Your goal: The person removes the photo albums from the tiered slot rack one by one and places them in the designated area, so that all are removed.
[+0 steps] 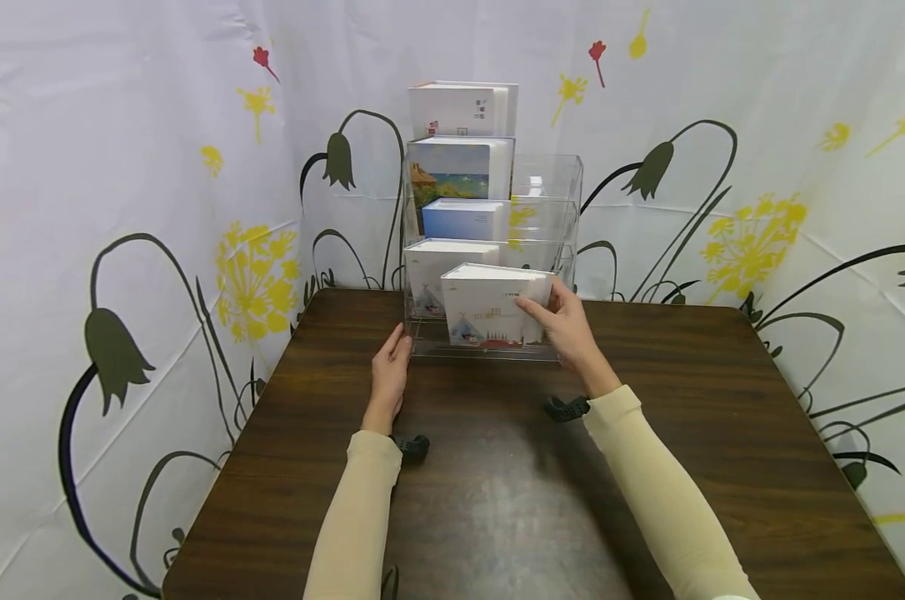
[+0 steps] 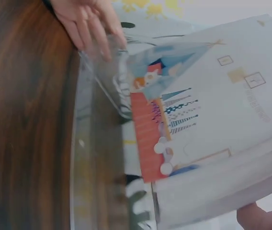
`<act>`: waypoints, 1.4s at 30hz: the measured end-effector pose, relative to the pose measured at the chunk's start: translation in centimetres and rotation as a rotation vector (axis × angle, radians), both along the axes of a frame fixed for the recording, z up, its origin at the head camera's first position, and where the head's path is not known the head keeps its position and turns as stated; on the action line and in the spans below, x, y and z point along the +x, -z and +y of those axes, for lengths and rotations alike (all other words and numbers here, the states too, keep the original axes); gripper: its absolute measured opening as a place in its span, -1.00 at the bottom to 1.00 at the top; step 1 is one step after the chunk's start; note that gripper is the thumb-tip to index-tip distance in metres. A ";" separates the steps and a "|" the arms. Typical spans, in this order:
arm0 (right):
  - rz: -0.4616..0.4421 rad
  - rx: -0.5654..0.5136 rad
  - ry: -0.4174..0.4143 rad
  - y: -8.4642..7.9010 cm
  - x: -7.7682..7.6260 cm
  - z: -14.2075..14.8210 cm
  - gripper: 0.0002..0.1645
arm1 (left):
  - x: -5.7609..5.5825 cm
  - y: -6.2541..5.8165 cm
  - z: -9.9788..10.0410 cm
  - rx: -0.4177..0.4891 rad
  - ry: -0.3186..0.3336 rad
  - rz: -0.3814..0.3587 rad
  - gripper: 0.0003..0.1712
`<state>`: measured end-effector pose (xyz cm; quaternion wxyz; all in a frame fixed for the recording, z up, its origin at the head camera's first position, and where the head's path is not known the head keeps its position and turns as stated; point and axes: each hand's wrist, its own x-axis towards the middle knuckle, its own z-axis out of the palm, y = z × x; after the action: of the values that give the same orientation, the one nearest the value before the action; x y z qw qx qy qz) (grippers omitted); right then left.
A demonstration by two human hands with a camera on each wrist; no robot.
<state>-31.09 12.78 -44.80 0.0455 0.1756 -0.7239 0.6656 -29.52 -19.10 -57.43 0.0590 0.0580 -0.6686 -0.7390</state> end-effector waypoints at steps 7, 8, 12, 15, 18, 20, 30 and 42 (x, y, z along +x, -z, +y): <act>0.010 0.095 0.053 -1.8 1.6 4.1 -0.43 | 0.0 -0.4 -0.4 0.007 -0.012 -0.053 -0.33; 0.009 0.102 0.068 -2.0 1.9 4.8 -0.44 | 0.0 -0.4 -0.5 0.009 -0.018 -0.057 -0.33; 0.011 0.065 0.154 -2.9 3.1 7.4 -0.48 | -0.1 -0.4 -0.6 -0.031 -0.057 -0.049 -0.33; 0.009 -0.024 0.217 -3.6 3.7 9.3 -0.50 | -0.3 -0.4 -0.8 -0.056 -0.066 -0.038 -0.33; -0.005 -0.087 0.263 -3.9 3.8 11.2 -0.53 | -0.5 -0.4 -1.0 -0.056 -0.064 -0.043 -0.34; -0.025 -0.096 0.304 -3.7 3.6 12.4 -0.55 | -0.5 -0.4 -1.2 -0.060 -0.067 -0.052 -0.34; -0.353 -0.214 0.509 -1.0 2.4 18.8 -0.24 | -0.6 -0.3 0.0 -0.030 -0.058 -0.055 -0.38; -0.645 0.110 0.554 2.9 -1.9 20.1 0.01 | -0.5 -0.4 0.0 -0.006 -0.073 -0.064 -0.39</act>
<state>-32.98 32.84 -47.72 -0.0156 -0.2404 -0.7554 0.6093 -30.05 -19.15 -57.07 0.0646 0.1060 -0.6696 -0.7322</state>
